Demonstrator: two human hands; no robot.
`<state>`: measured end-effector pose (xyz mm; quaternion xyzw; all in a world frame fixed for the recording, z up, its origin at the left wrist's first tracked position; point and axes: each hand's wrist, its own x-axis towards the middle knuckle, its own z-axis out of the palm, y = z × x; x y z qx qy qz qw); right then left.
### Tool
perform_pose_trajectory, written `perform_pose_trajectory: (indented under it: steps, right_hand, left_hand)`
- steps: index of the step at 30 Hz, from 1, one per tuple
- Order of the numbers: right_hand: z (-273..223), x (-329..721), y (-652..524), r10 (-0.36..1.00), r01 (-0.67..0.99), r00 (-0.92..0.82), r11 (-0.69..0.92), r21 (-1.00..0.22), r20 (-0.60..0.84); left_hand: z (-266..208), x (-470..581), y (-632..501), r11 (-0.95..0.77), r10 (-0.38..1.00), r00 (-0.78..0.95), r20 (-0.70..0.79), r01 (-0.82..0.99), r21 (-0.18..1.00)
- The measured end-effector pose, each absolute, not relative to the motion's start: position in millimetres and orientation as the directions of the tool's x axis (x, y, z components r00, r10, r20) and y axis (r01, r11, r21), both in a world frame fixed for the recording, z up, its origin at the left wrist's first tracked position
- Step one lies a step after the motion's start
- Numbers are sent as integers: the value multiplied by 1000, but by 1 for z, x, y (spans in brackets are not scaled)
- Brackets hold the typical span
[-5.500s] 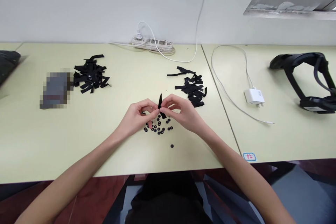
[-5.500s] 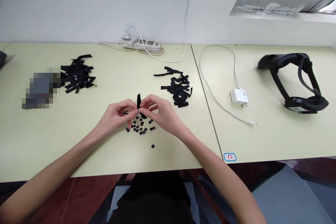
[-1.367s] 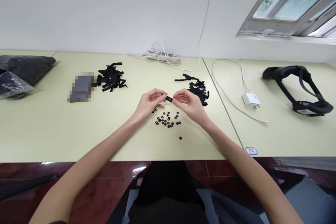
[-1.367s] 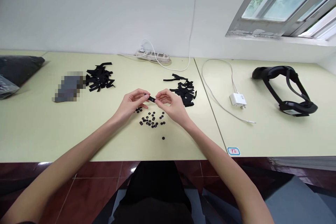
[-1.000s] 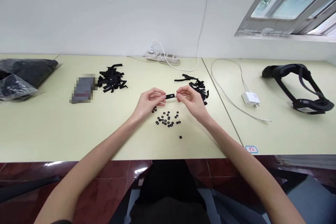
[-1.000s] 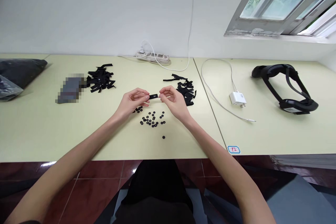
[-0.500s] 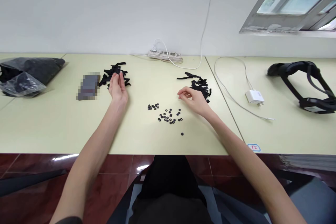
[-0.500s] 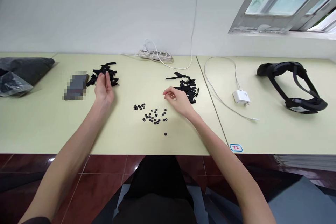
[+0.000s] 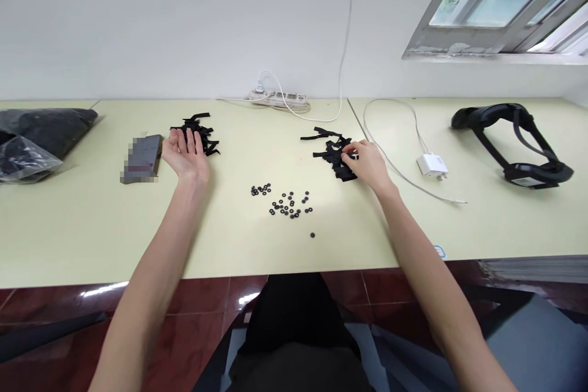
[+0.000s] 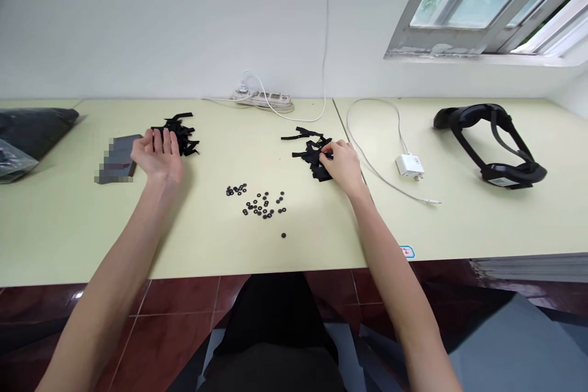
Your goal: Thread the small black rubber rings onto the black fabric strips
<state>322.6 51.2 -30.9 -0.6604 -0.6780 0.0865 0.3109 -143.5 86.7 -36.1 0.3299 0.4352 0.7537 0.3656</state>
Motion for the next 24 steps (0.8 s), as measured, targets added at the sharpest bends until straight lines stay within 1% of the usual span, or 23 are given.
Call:
perform_pose_trajectory:
  steps: [2,5,7,9,12,14,17,19,21,24]
  right_hand:
    - [-35,324,52,958,846,40,119,-520,285]
    - [-34,321,51,949,832,27,154,-533,315]
    - [-28,319,50,939,794,47,172,-583,341]
    - [-21,317,48,935,727,87,178,-664,345]
    - [-10,314,44,940,612,141,165,-774,311]
    - [-4,310,41,945,543,134,182,-820,299]
    - [1,299,34,947,448,56,258,-856,315]
    - [1,289,29,943,411,-20,309,-857,331]
    - [-2,281,26,939,430,-88,336,-838,331]
    - [-9,278,25,943,583,-88,309,-752,320]
  left_hand:
    - [-28,-129,81,-345,858,-482,178,-283,895]
    - [-13,-101,69,-340,880,-444,172,-334,879]
    - [-4,-81,61,-307,909,-384,162,-354,883]
    - [3,-64,52,-265,935,-319,154,-339,903]
    - [11,-45,38,-228,964,-185,190,-211,951]
    - [14,-34,29,-239,970,-82,230,-124,963]
    - [15,-22,17,-298,953,68,295,29,954]
    - [12,-17,11,-358,928,165,333,153,921]
    - [8,-14,6,-437,889,268,371,257,862]
    - [0,-12,4,-553,818,401,413,352,755]
